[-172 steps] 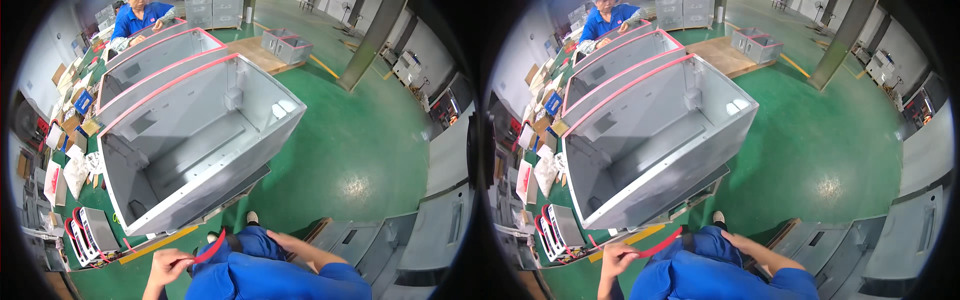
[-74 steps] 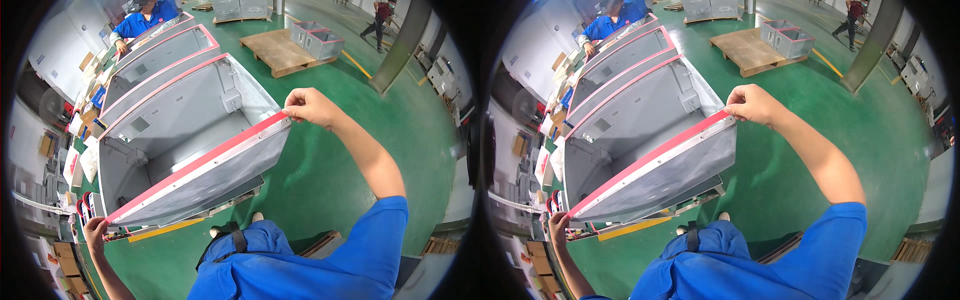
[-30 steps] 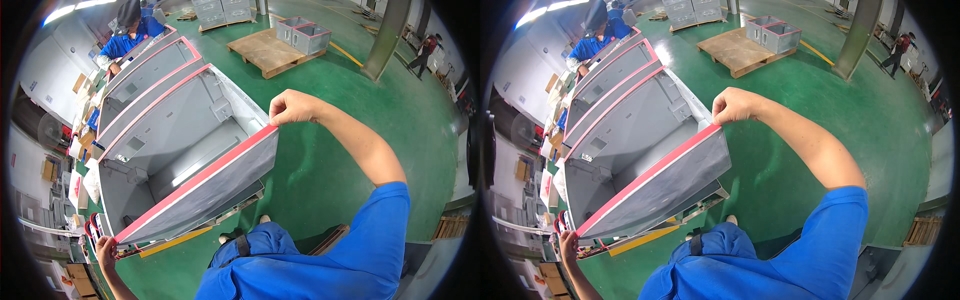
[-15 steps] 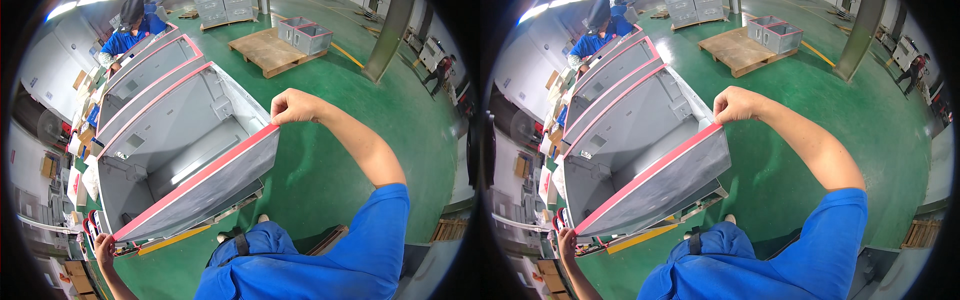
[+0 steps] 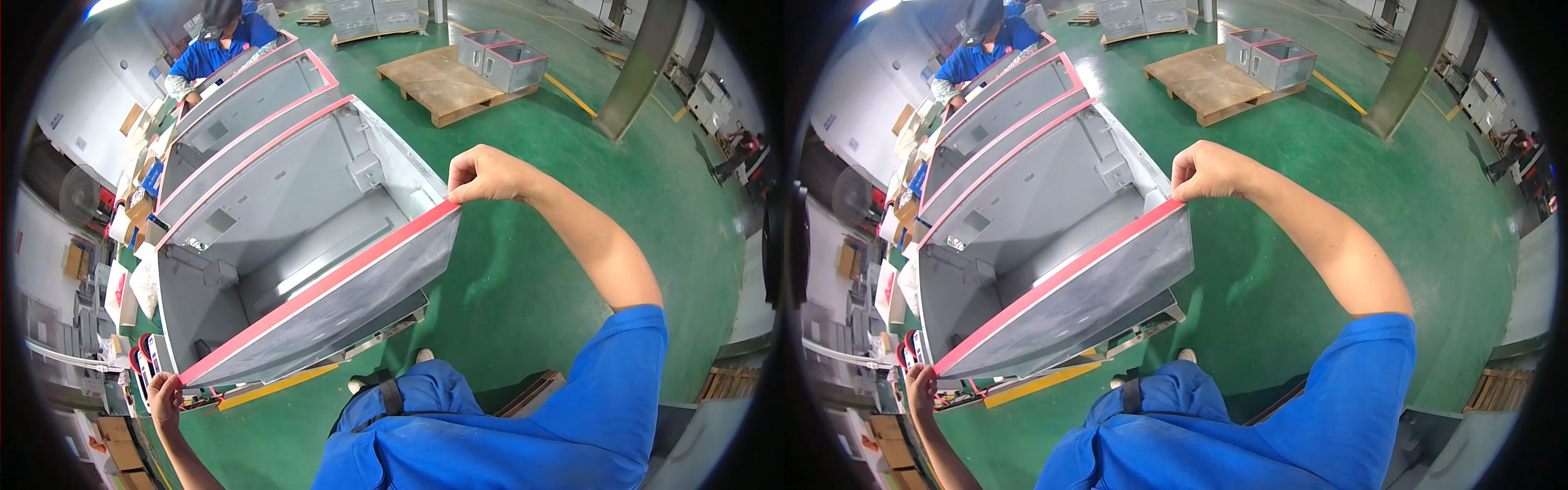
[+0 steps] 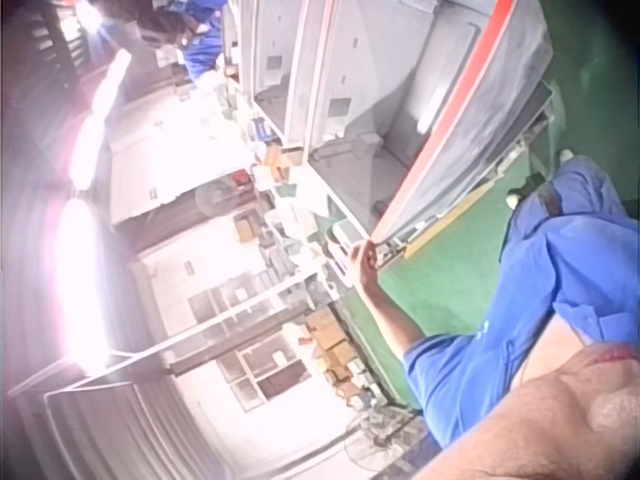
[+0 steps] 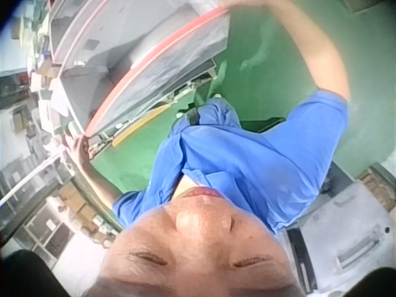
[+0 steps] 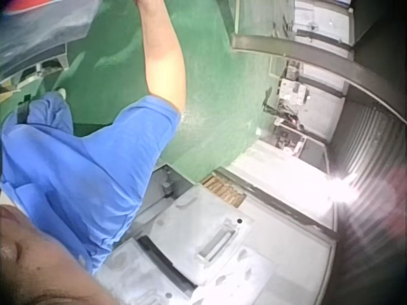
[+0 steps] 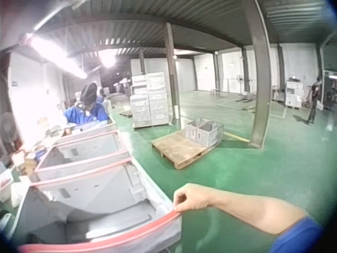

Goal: Applying red protective tape to the edges of metal cabinets on a fabrication floor.

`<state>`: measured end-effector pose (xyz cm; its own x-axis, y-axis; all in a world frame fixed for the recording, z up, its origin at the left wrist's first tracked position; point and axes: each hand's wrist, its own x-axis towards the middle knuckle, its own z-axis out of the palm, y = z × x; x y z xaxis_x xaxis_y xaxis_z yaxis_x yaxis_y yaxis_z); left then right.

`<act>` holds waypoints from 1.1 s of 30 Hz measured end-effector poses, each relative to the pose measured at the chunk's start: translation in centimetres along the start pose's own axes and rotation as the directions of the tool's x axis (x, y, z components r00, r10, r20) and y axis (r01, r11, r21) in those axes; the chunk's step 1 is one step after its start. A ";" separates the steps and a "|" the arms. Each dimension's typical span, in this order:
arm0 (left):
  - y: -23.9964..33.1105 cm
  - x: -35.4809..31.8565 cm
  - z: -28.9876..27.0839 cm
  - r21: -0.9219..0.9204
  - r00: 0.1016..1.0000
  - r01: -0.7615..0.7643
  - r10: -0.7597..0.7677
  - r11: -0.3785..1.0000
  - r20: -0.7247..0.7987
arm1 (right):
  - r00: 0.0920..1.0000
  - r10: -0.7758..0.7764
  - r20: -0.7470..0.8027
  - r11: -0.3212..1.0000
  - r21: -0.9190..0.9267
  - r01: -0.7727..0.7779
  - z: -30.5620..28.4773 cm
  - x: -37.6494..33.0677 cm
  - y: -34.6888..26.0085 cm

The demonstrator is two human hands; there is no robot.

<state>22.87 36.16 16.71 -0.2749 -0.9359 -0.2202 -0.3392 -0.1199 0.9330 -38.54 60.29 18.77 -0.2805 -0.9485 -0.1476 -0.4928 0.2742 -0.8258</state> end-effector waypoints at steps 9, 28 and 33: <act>-0.2 -0.1 0.1 0.005 1.000 -0.005 0.006 1.000 -0.024 | 0.995 0.022 -0.099 0.992 0.127 -0.009 0.5 -0.7 1.6; -0.6 -0.4 0.3 -0.050 0.998 -0.060 0.061 0.997 0.008 | 0.950 0.231 -0.211 0.888 0.444 -0.117 3.6 -1.4 2.3; -1.1 -0.2 0.0 -0.067 0.996 -0.087 0.088 0.994 0.025 | 0.952 0.207 -0.225 0.906 0.410 -0.100 3.6 -1.5 2.3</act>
<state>23.27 36.50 15.70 -0.3259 -0.9344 -0.1437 -0.2530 -0.0603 0.9656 -36.30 61.79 15.18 -0.5541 -0.8107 -0.1891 -0.0807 0.2784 -0.9571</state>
